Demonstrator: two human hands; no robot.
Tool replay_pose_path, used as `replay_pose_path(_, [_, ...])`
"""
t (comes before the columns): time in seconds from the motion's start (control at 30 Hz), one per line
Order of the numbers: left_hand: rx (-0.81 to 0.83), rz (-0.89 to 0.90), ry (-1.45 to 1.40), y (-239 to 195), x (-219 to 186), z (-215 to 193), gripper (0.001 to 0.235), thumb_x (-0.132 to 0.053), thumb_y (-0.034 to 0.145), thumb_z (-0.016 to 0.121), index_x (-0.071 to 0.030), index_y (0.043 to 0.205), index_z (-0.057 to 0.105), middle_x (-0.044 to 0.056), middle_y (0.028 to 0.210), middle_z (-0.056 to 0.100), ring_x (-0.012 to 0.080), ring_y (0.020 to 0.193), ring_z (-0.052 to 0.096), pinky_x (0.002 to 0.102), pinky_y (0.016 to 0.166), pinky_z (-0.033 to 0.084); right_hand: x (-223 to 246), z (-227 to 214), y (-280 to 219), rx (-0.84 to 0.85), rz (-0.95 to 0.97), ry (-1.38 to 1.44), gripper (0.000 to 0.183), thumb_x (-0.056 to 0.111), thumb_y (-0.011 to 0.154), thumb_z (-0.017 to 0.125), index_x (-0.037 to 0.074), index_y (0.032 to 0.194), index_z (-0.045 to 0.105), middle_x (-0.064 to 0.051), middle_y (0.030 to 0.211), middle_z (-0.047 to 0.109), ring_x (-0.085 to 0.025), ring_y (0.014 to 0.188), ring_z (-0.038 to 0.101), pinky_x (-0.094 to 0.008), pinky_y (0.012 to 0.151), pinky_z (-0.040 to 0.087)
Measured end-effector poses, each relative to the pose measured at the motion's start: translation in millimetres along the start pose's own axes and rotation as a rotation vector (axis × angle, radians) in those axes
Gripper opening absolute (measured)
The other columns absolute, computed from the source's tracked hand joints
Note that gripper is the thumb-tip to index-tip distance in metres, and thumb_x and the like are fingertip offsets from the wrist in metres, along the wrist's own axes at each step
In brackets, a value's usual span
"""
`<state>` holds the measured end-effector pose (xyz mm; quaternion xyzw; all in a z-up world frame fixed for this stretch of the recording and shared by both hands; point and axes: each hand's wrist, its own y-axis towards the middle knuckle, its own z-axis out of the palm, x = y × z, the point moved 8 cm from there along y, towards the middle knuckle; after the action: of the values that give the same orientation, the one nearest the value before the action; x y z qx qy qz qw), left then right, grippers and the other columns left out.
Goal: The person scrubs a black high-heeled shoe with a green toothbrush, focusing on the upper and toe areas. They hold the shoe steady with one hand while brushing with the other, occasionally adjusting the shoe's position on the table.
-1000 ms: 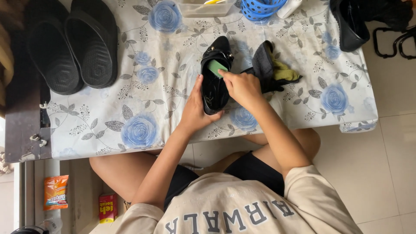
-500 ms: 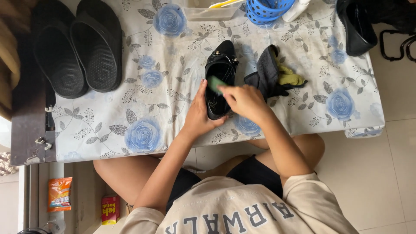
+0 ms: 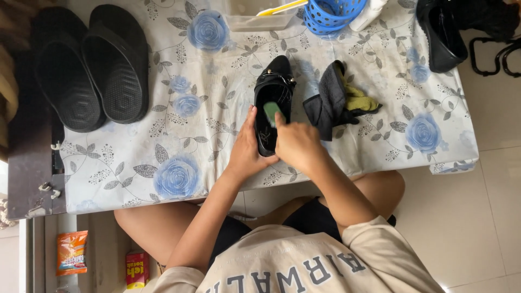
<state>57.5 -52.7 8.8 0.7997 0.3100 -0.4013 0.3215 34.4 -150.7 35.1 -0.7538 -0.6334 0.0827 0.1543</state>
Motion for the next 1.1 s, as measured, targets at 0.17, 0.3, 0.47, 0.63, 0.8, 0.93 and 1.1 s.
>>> replay_pose_path(0.17, [0.006, -0.01, 0.003, -3, -2, 0, 0.115, -0.036, 0.056, 0.08, 0.0, 0.139, 0.01, 0.02, 0.144, 0.022, 0.0337, 0.133, 0.024, 0.043, 0.11, 0.023, -14, 30, 73, -0.168, 0.099, -0.115, 0.05, 0.012, 0.074, 0.048, 0.002, 0.123, 0.05, -0.013, 0.066, 0.063, -0.032, 0.063, 0.064, -0.044, 0.05, 0.049])
replay_pose_path(0.3, [0.006, -0.006, 0.018, 2, -1, 1, 0.112, -0.039, 0.059, 0.079, 0.001, 0.139, 0.01, 0.022, 0.143, 0.022, 0.0353, 0.133, 0.025, 0.045, 0.109, 0.024, -11, 4, 67, -0.277, 0.139, -0.13, 0.044, 0.005, 0.076, 0.047, -0.005, 0.119, 0.051, -0.016, 0.061, 0.061, -0.03, 0.055, 0.063, -0.041, 0.044, 0.047])
replay_pose_path(0.47, [0.053, -0.017, 0.028, 2, -3, -2, 0.118, -0.05, 0.056, 0.075, -0.002, 0.141, 0.007, 0.022, 0.145, 0.016, 0.0347, 0.134, 0.022, 0.045, 0.109, 0.022, 20, 4, 20, -0.181, 0.063, -0.07, 0.048, 0.013, 0.071, 0.051, 0.0, 0.118, 0.054, -0.014, 0.063, 0.062, -0.033, 0.062, 0.065, -0.045, 0.048, 0.05])
replay_pose_path(0.63, [0.052, -0.064, 0.037, 7, -3, 0, 0.113, -0.044, 0.062, 0.076, -0.005, 0.141, 0.007, 0.021, 0.145, 0.017, 0.0332, 0.133, 0.025, 0.045, 0.109, 0.022, -28, 33, 98, -0.316, 0.234, -0.113, 0.045, 0.012, 0.073, 0.054, -0.001, 0.117, 0.054, -0.013, 0.064, 0.062, -0.031, 0.059, 0.064, -0.042, 0.047, 0.049])
replay_pose_path(0.8, [0.077, -0.061, 0.072, 1, 3, 6, 0.113, -0.035, 0.058, 0.074, -0.005, 0.142, 0.004, 0.021, 0.146, 0.015, 0.0323, 0.134, 0.023, 0.044, 0.109, 0.022, 18, 8, -12, 0.014, 0.177, -0.008, 0.063, 0.021, 0.072, 0.062, -0.004, 0.126, 0.043, -0.016, 0.075, 0.065, -0.033, 0.071, 0.066, -0.048, 0.058, 0.053])
replay_pose_path(0.93, [0.094, -0.079, 0.046, 1, -3, 3, 0.117, -0.043, 0.056, 0.075, -0.007, 0.143, 0.004, 0.02, 0.147, 0.014, 0.0329, 0.133, 0.024, 0.045, 0.109, 0.02, -6, 26, 38, -0.096, 0.184, -0.066, 0.052, 0.014, 0.073, 0.053, 0.001, 0.123, 0.049, -0.012, 0.069, 0.064, -0.031, 0.068, 0.066, -0.044, 0.055, 0.052])
replay_pose_path(1.1, [0.08, -0.099, 0.072, 3, -7, 0, 0.114, -0.042, 0.059, 0.076, -0.006, 0.142, 0.006, 0.024, 0.144, 0.017, 0.0362, 0.131, 0.028, 0.046, 0.109, 0.022, -29, 15, 61, -0.207, 0.272, -0.081, 0.05, 0.011, 0.076, 0.049, -0.002, 0.125, 0.047, -0.016, 0.07, 0.063, -0.032, 0.066, 0.064, -0.043, 0.052, 0.051])
